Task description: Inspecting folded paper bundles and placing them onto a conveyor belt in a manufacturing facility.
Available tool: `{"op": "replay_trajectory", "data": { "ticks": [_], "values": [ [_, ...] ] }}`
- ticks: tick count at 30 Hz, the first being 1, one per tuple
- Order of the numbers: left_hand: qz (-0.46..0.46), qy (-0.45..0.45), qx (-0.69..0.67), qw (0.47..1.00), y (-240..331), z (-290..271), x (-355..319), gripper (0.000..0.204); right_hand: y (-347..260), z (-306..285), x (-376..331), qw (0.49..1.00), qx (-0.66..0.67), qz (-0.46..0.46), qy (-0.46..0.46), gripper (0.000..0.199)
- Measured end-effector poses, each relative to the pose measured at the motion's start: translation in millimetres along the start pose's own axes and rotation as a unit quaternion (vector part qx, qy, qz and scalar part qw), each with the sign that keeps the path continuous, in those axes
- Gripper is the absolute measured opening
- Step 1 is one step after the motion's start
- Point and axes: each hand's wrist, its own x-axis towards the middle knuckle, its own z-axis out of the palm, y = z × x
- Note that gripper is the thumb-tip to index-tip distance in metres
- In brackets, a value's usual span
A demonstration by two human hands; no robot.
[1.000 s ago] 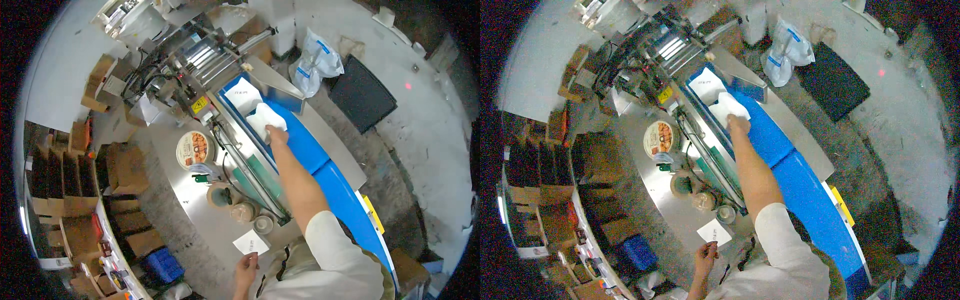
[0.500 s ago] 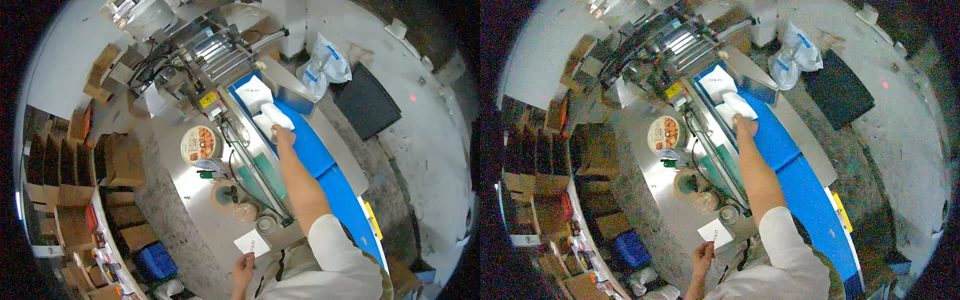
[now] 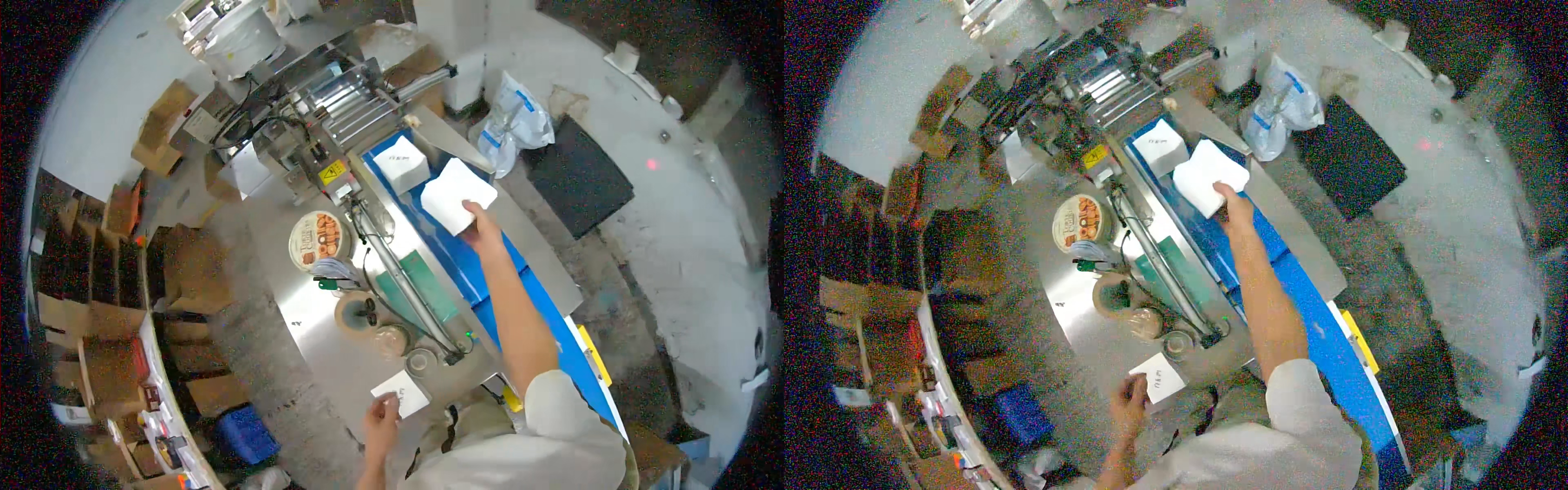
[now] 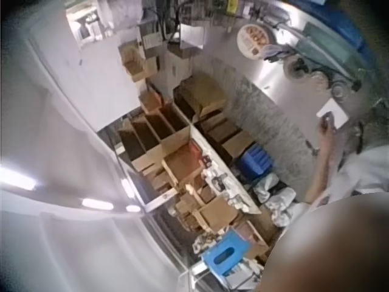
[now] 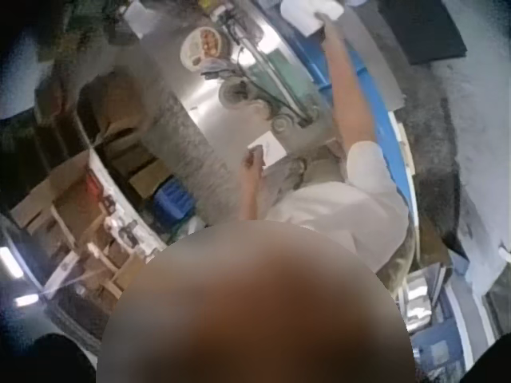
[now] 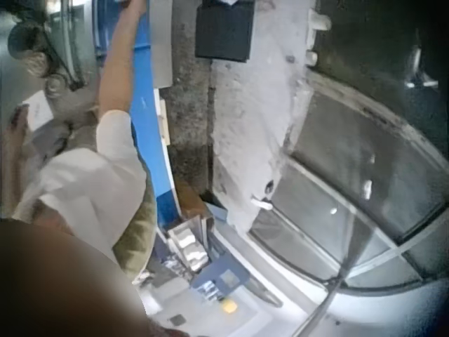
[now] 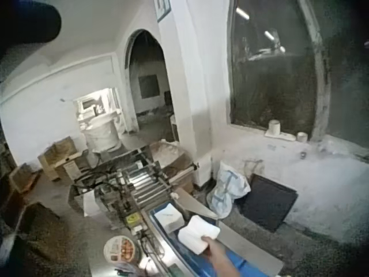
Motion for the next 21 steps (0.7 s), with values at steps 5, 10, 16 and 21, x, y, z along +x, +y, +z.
{"op": "replay_trajectory", "data": {
  "ticks": [5,10,16,21],
  "values": [
    [0.192,-0.087,-0.061,0.976,49.3,36.6,32.3,0.065,-39.5,14.4,-174.1,0.982,0.142,0.046,-0.115,0.050],
    [0.257,-0.268,-0.352,0.859,102.8,79.5,39.0,0.090,-22.6,7.4,-325.1,0.990,0.105,-0.002,-0.097,0.054],
    [0.349,-0.270,-0.331,0.834,88.3,74.0,-22.8,0.082,12.2,-10.3,-418.0,0.986,0.005,-0.168,-0.023,0.061],
    [0.225,-0.318,-0.357,0.849,81.3,40.4,-61.5,0.061,34.9,-28.1,-465.0,0.954,-0.060,-0.293,-0.033,0.079]
  ]
}}
